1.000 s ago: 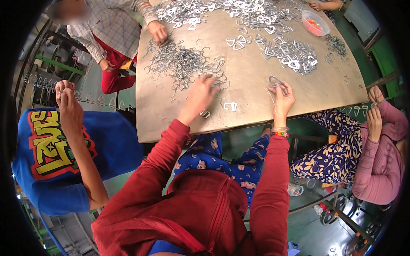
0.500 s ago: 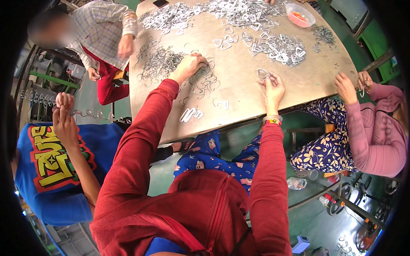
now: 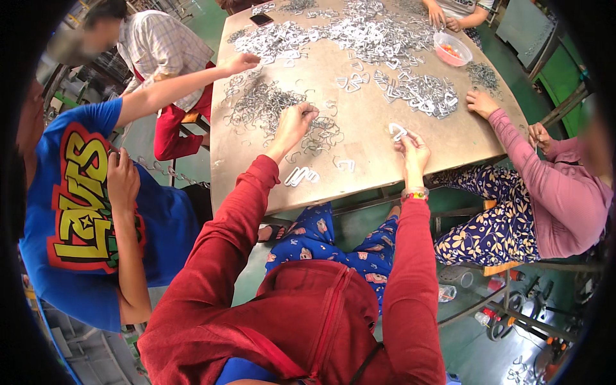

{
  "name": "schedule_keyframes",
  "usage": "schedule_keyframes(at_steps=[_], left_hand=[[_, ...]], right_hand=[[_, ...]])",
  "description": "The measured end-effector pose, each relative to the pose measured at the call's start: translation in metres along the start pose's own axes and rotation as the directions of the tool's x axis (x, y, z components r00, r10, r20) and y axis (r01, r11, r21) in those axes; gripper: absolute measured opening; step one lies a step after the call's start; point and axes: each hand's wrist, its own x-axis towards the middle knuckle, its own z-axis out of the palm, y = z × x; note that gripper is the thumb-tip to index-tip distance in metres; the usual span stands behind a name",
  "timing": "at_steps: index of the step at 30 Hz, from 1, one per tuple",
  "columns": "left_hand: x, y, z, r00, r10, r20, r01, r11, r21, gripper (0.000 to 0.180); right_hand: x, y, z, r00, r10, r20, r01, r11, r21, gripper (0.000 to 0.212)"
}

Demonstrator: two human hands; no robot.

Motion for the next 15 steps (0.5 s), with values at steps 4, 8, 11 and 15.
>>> schedule_keyframes(at_steps=[4,8,11,15], left_hand=[[-0.029,0.042,-0.001,0.976,-0.106,0.190,0.180,0.884,-0.432,0.024],[-0.073,0.101,-0.005,0.939,-0.011,0.345,0.204,0.822,-0.531,0.016],[-0.100,0.109,0.008,0.969,0.187,0.161,-0.075,0.845,-0.529,0.008],[-0.117,0.122,0.022,0.978,0.123,0.170,-0.002,0.815,-0.579,0.006]], right_hand=[[-0.079,-0.054,0.043,0.982,-0.015,0.189,0.059,0.972,-0.228,0.029],[-0.136,-0.088,0.062,0.987,-0.027,0.157,0.072,0.955,-0.288,0.019],[-0.166,-0.095,0.064,0.984,-0.135,0.113,0.162,0.946,-0.280,0.017],[-0.190,-0.100,0.065,0.983,-0.173,0.056,0.181,0.956,-0.230,0.018]])
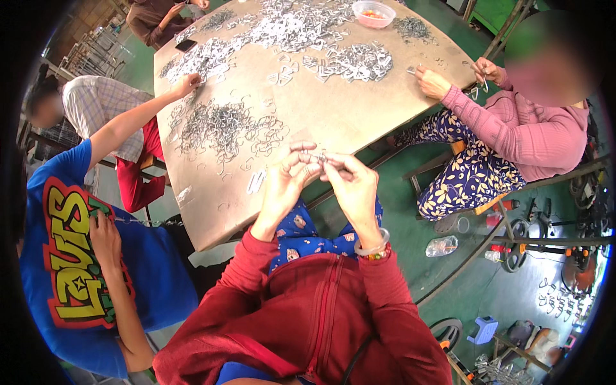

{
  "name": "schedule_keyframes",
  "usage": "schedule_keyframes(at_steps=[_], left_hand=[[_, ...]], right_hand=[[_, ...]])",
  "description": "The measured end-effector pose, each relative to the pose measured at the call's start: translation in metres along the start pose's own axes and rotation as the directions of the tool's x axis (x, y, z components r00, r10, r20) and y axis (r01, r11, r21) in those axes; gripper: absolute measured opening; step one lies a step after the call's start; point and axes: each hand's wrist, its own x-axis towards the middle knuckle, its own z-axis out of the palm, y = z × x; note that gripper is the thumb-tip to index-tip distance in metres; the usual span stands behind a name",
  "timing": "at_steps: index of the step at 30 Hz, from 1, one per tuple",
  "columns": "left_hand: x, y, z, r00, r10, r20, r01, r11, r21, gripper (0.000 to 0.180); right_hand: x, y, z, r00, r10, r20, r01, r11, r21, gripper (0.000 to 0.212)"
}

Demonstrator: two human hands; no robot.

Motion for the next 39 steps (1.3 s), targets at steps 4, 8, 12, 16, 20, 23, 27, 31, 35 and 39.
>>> schedule_keyframes(at_steps=[4,8,12,16,20,23,27,31,35,39], left_hand=[[-0.008,-0.007,0.013,0.996,-0.085,0.004,0.082,0.945,-0.315,0.007],[-0.007,-0.016,0.011,0.982,-0.186,0.033,0.177,0.843,-0.508,0.006],[-0.001,-0.010,0.006,0.972,-0.226,0.068,0.234,0.886,-0.401,0.004],[-0.008,-0.013,0.006,0.967,-0.233,0.097,0.253,0.891,-0.377,0.005],[-0.014,0.004,0.007,0.953,-0.270,0.138,0.300,0.906,-0.298,0.006],[-0.023,-0.001,0.006,0.965,-0.253,0.067,0.261,0.923,-0.284,0.004],[-0.019,-0.012,0.015,0.985,-0.150,0.081,0.161,0.974,-0.159,0.007],[-0.010,-0.013,0.021,0.982,0.146,0.119,-0.139,0.988,-0.064,0.006],[-0.004,-0.015,0.018,0.981,0.172,0.091,-0.177,0.983,0.050,0.009],[-0.002,-0.014,0.020,0.976,0.181,0.123,-0.194,0.975,0.106,0.011]], right_hand=[[-0.001,0.010,-0.009,0.991,-0.054,0.124,0.043,0.995,0.085,0.017],[0.014,0.010,-0.019,0.982,-0.004,0.190,-0.016,0.994,0.104,0.020],[0.103,0.021,-0.063,0.997,-0.036,0.070,0.054,0.960,-0.275,0.026],[0.250,0.086,-0.080,0.792,-0.461,0.400,0.556,0.276,-0.784,0.045],[0.302,0.145,-0.093,0.823,-0.204,0.531,0.566,0.205,-0.799,0.046],[0.274,0.135,-0.074,0.836,-0.177,0.520,0.548,0.205,-0.811,0.042],[0.244,0.135,-0.079,0.826,-0.318,0.465,0.555,0.319,-0.768,0.027],[0.183,0.077,-0.059,0.995,-0.038,0.094,0.067,0.944,-0.323,0.021],[0.094,0.032,-0.053,0.982,0.153,0.112,-0.135,0.978,-0.159,0.023],[0.039,0.008,-0.047,0.986,0.144,0.088,-0.142,0.990,-0.025,0.027]])
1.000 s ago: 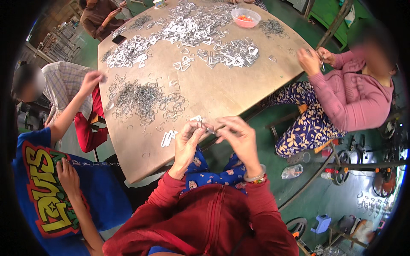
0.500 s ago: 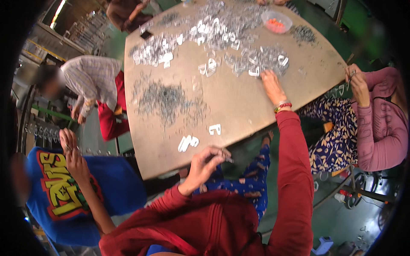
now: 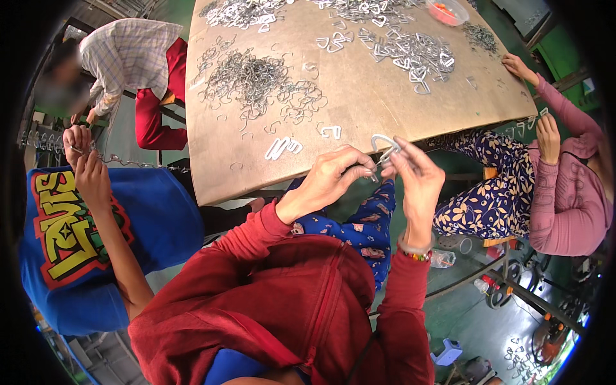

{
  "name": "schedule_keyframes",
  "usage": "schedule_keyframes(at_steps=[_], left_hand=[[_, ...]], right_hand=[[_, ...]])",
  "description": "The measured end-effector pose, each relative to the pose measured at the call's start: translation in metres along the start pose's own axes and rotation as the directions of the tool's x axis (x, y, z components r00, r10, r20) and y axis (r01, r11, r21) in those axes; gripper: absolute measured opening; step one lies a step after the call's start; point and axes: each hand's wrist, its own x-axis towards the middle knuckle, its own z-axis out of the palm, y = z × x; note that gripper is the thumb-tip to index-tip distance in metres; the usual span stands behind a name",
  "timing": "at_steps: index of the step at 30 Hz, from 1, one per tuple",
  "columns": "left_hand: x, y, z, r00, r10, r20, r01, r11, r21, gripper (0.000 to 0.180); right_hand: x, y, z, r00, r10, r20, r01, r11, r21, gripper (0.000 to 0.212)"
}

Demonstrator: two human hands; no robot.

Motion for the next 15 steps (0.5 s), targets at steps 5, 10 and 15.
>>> schedule_keyframes(at_steps=[5,10,15], left_hand=[[0.002,0.005,0.004,1.000,0.011,0.028,-0.012,1.000,0.023,0.012],[-0.007,0.002,0.005,0.998,-0.054,0.024,0.052,0.997,0.063,0.011],[-0.016,-0.009,0.005,0.990,-0.136,0.037,0.133,0.989,0.071,0.019]], right_hand=[[-0.022,-0.007,0.004,0.993,-0.113,-0.025,0.113,0.994,-0.005,0.027],[-0.017,0.010,0.011,0.990,-0.126,-0.065,0.131,0.988,0.086,0.030],[-0.018,0.021,0.016,0.987,-0.053,-0.152,0.086,0.973,0.216,0.028]])
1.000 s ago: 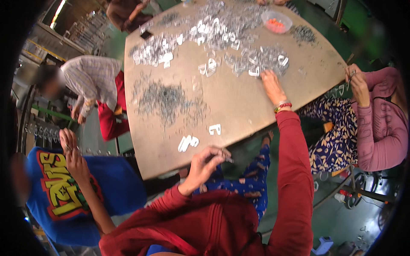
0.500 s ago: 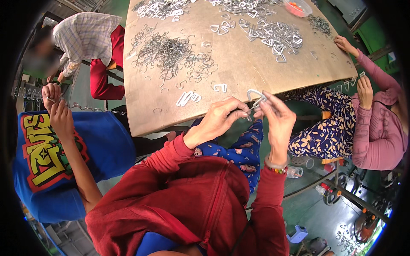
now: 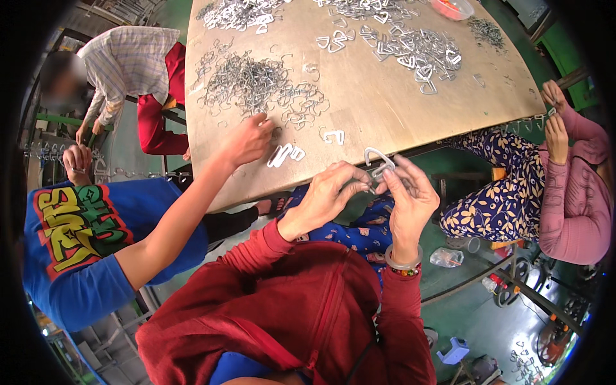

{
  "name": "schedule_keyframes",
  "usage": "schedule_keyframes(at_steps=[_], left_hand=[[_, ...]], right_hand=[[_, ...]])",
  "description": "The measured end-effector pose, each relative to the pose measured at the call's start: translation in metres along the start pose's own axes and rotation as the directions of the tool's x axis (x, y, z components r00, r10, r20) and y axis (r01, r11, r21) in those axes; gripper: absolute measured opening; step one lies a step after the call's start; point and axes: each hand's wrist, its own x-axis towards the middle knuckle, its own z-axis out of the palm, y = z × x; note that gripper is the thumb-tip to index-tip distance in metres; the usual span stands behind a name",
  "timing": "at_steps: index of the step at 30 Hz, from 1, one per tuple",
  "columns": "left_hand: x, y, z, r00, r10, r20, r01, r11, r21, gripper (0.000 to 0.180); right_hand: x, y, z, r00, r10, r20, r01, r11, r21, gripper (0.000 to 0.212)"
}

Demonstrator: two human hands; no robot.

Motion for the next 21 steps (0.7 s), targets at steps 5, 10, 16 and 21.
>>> schedule_keyframes(at_steps=[5,10,16,21], left_hand=[[0.026,-0.032,-0.021,0.972,0.034,-0.233,-0.012,0.996,0.091,0.042],[0.094,-0.119,-0.080,0.922,0.056,-0.382,0.170,0.829,0.532,0.010],[0.137,-0.138,-0.095,0.888,-0.153,-0.434,0.404,0.711,0.576,0.015],[0.146,-0.151,-0.057,0.964,0.008,-0.268,0.239,0.424,0.873,0.015]], right_hand=[[0.004,-0.004,-0.007,0.998,-0.070,-0.003,0.071,0.996,0.048,0.021],[0.005,-0.015,-0.019,0.996,-0.083,-0.023,0.082,0.996,-0.018,0.021],[-0.005,-0.027,-0.038,0.990,-0.135,-0.036,0.131,0.987,-0.091,0.023],[-0.021,-0.029,-0.047,0.984,-0.165,-0.062,0.157,0.981,-0.116,0.023]])
